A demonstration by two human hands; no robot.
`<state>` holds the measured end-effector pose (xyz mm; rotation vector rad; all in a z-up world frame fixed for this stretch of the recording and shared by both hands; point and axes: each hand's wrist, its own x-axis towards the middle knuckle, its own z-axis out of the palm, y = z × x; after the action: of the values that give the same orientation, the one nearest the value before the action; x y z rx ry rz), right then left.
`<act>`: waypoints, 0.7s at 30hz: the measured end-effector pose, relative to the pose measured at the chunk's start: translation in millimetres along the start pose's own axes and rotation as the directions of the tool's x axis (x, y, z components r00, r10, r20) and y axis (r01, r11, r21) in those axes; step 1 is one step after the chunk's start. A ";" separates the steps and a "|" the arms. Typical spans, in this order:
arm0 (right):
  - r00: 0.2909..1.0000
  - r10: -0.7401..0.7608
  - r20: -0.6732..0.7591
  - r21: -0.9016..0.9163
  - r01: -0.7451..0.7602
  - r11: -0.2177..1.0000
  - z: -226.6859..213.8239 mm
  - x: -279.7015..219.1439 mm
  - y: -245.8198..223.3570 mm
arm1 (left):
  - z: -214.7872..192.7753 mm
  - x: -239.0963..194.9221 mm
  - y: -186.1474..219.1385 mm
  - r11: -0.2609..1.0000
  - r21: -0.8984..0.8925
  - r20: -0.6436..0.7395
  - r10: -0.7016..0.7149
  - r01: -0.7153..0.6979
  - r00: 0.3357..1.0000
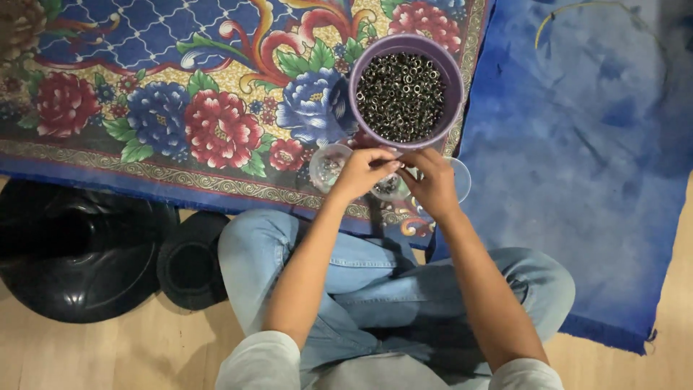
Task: The person sits cross-legged on the floor and sorts small metal rings from a large purple bowl into two smaller clear bowls. They repeatedly pick up rings, separate them by hand, and place them into the respective bowls.
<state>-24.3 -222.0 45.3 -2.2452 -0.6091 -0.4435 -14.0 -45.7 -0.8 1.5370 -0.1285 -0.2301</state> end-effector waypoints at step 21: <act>0.925 0.375 -0.064 -0.246 -0.378 0.892 -17.3 -55.4 87.1 | -8.2 1.3 -18.1 0.762 0.645 -0.098 0.011 0.055 0.995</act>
<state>-24.4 -303.2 -20.7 -2.5265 -0.0983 -0.3540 -12.0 -38.3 -19.2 2.2474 -0.1195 -0.1314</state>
